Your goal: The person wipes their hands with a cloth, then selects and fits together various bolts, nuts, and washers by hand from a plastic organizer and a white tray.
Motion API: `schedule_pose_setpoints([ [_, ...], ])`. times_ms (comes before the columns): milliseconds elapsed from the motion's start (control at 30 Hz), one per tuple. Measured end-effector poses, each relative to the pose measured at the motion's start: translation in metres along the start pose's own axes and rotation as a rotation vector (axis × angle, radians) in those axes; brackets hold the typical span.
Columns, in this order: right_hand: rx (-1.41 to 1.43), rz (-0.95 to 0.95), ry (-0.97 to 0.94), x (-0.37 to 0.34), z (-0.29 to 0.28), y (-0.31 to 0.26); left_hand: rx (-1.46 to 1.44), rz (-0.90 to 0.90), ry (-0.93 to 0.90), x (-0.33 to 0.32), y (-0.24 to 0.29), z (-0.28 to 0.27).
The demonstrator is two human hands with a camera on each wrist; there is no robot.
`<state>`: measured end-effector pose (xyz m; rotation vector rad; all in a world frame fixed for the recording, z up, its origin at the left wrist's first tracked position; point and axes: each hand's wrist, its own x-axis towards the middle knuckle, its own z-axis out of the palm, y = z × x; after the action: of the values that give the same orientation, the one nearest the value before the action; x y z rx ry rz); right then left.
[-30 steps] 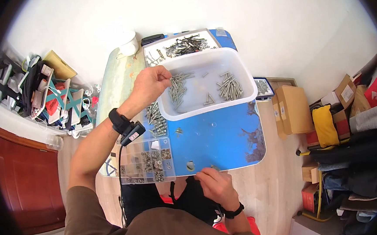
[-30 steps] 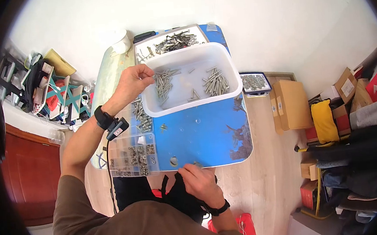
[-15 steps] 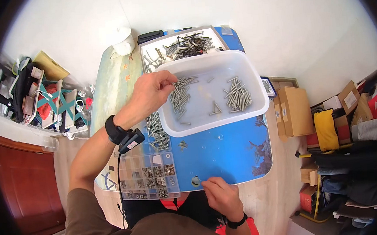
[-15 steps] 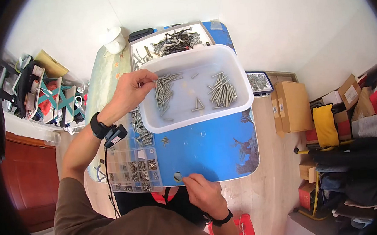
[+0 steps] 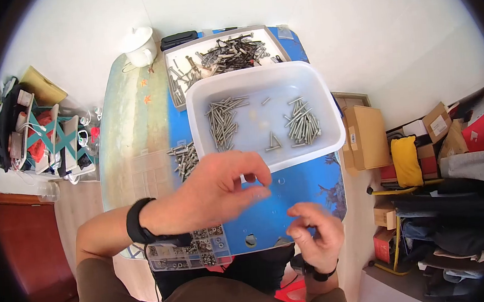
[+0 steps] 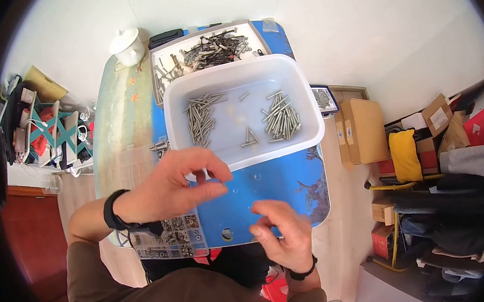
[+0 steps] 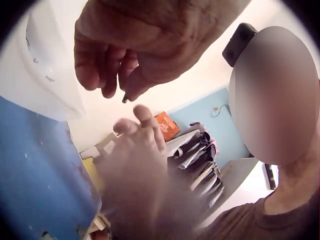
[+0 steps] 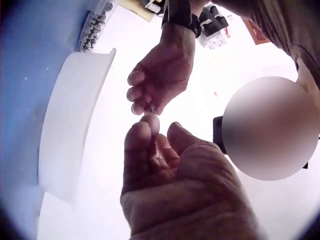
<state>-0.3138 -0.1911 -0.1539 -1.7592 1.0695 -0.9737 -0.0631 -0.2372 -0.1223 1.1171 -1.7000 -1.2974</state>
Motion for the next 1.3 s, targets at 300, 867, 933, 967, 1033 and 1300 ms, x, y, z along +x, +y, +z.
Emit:
schedule_pose_setpoints([
  [300,0.030,-0.151,0.016,0.031,0.015,-0.008,-0.271,-0.181,0.020,-0.011,-0.001,0.033],
  [867,-0.607,-0.146,0.035,0.131,-0.046,0.033,0.039,-0.221,0.110,-0.107,0.017,-0.027],
  [933,-0.671,-0.176,0.040,0.141,-0.046,0.039,0.082,-0.275,0.182,-0.127,0.016,-0.035],
  [967,-0.742,-0.156,0.005,0.145,-0.046,0.039,0.082,-0.274,0.184,-0.137,0.012,-0.038],
  [1033,-0.813,-0.140,-0.035,0.153,-0.047,0.043,0.051,-0.321,0.278,-0.158,0.005,-0.042],
  [1300,-0.973,-0.073,-0.110,0.175,-0.057,0.061,-0.012,-0.399,0.422,-0.211,-0.010,-0.052],
])
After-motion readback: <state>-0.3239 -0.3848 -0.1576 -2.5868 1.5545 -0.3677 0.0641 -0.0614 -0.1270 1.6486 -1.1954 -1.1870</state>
